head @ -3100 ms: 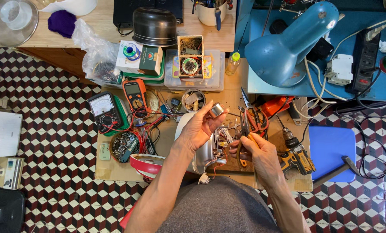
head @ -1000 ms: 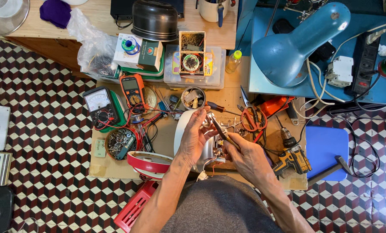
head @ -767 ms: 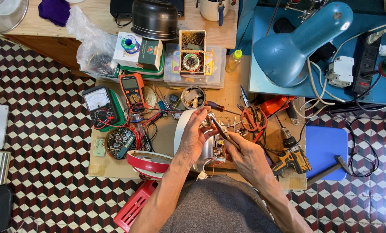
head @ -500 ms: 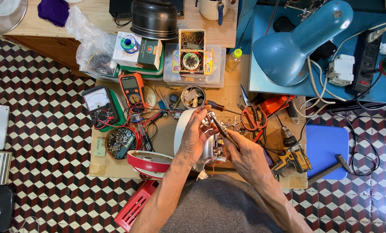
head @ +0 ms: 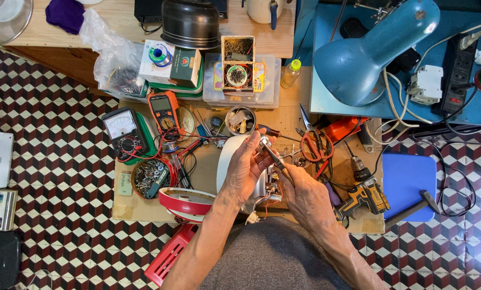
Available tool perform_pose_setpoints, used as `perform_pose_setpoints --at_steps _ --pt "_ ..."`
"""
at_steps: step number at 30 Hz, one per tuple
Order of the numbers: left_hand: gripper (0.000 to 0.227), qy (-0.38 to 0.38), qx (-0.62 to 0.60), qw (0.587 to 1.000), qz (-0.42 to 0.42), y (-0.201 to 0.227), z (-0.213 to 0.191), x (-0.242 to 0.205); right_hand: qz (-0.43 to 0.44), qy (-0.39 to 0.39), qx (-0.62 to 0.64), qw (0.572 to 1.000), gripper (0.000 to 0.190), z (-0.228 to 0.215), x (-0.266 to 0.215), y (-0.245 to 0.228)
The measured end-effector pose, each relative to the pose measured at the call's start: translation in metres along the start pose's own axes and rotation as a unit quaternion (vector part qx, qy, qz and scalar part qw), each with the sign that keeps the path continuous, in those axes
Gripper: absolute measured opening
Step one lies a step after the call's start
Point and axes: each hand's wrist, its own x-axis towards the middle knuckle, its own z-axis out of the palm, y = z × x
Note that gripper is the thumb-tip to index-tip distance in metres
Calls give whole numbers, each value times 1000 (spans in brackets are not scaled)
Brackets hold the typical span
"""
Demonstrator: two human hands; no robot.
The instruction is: The person works on the internal wiring of a disassembled electric kettle. They use a multimeter to test connections, then use pliers to adjust a metal component on the kettle's base. The person handles the kettle body and its internal parts throughout the clip.
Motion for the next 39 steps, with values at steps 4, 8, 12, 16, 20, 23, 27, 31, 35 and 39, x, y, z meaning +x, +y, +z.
perform_pose_setpoints --at_steps 4,8,12,16,20,23,27,31,35,39 --pt "54 -3 -7 1000 -9 2 1 -1 -10 -18 -30 999 26 -1 2 6" --pt "56 -9 0 1000 -7 2 0 -1 -1 -33 -32 999 29 -3 2 6" --pt "56 -9 -1 1000 -3 1 -1 -3 4 -32 -42 999 29 -3 1 2" --pt "55 -14 -1 1000 2 1 -3 -4 2 -24 -51 998 30 -4 1 0" --pt "55 -11 -8 1000 -2 -1 -3 -2 4 -21 -31 999 27 -2 0 2" --pt "55 -10 -8 1000 0 -1 -3 -3 7 -26 33 999 23 -3 -1 4" --pt "56 -13 -12 1000 -5 -1 -3 -3 44 -32 71 996 26 -7 1 -2" --pt "59 -4 -20 1000 -5 -5 -3 -2 70 -36 100 992 24 -8 3 -10" --pt "61 14 -29 999 10 -11 -5 3 104 -73 121 984 22 -6 2 -11" --pt "60 15 -29 999 29 -14 -9 3 124 -89 149 977 21 -2 1 -6"
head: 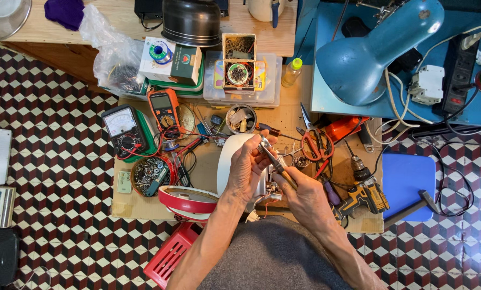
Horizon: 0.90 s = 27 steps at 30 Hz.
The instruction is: The person works on the internal wiring of a disassembled electric kettle. They use a multimeter to test connections, then use pliers to adjust a metal component on the kettle's base. The person handles the kettle body and its internal parts throughout the clip.
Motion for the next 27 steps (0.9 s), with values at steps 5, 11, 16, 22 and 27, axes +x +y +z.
perform_pose_setpoints --at_steps 5,11,16,22,27 --pt "61 -13 -7 1000 -7 0 -3 2 -17 -13 85 996 23 -1 -2 6" --pt "58 -14 -12 1000 -10 2 0 -2 -11 -4 114 993 22 -2 -6 4" --pt "51 2 25 1000 -4 7 7 -11 -7 43 83 996 24 -2 -12 1" --pt "48 23 36 999 -11 6 13 -17 -3 105 38 994 22 2 -18 4" --pt "51 42 57 997 -16 0 12 -19 -89 154 16 984 24 2 -20 11"
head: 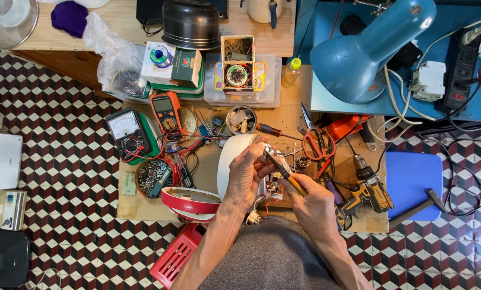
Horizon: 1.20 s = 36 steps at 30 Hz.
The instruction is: The person works on the internal wiring of a disassembled electric kettle. They use a multimeter to test connections, then use pliers to adjust a metal component on the kettle's base. The person handles the kettle body and its internal parts throughout the clip.
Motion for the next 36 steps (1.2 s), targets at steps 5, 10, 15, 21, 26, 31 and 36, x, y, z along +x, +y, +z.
perform_pose_setpoints --at_steps 5,10,15,21,26,31,36 --pt "56 -2 -5 1000 -2 1 3 1 57 -26 20 998 24 -6 3 -4" --pt "54 -20 -30 999 -29 9 4 17 83 -130 -58 986 24 -19 23 -10" --pt "58 -34 -125 987 -91 5 -1 38 107 -154 -56 981 27 -42 26 -19" --pt "61 -65 -195 967 -148 1 -4 47 204 -100 74 971 29 -42 29 -16" --pt "60 -80 -244 952 -168 -1 -10 48 192 -100 104 971 29 -44 35 -8" --pt "59 -68 -261 949 -164 -3 -13 47 194 -116 142 964 29 -40 38 -2" --pt "59 -106 -286 941 -150 -15 -12 54 226 -107 213 945 30 -34 34 10"
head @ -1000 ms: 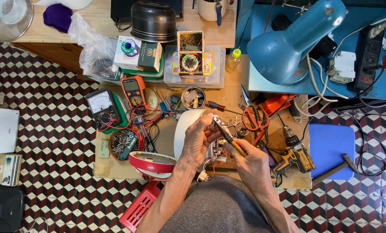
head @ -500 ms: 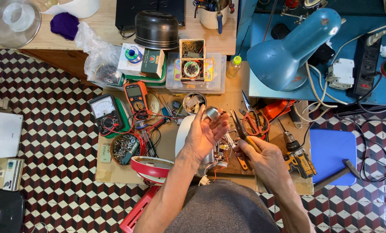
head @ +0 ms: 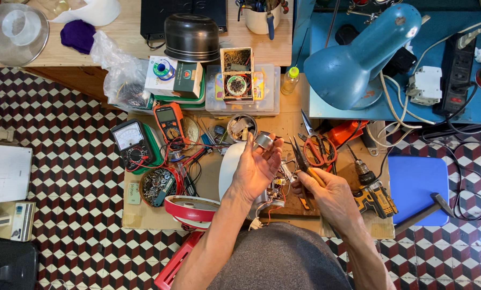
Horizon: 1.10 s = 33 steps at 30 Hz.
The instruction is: The person works on the internal wiring of a disassembled electric kettle. They use a multimeter to test connections, then use pliers to adjust a metal component on the kettle's base. The person handles the kettle body and its internal parts throughout the clip.
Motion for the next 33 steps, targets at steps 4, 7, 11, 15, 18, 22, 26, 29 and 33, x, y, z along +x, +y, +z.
perform_pose_setpoints --at_steps 4,7,11,15,18,22,26,29,33 --pt "56 -12 -29 999 15 -6 -7 13 5 13 36 999 31 -4 0 10" --pt "55 -36 -52 998 15 -8 -11 18 19 41 25 999 30 -12 -1 18" --pt "51 -56 -34 998 21 -10 -6 16 20 66 -15 998 29 -21 3 29" --pt "49 -58 -3 998 22 -13 2 8 18 63 -48 997 32 -25 7 39" --pt "49 -36 44 998 35 -16 8 6 26 54 -10 998 33 -22 11 43" --pt "50 -22 80 995 49 -19 12 4 46 53 -38 997 34 -21 11 42" --pt "51 -20 81 995 47 -19 13 3 49 47 -28 997 33 -22 14 44" --pt "50 -14 75 996 40 -20 13 3 59 49 -28 997 33 -24 20 54" --pt "49 -7 63 998 27 -20 11 3 83 58 -3 995 30 -31 48 84"
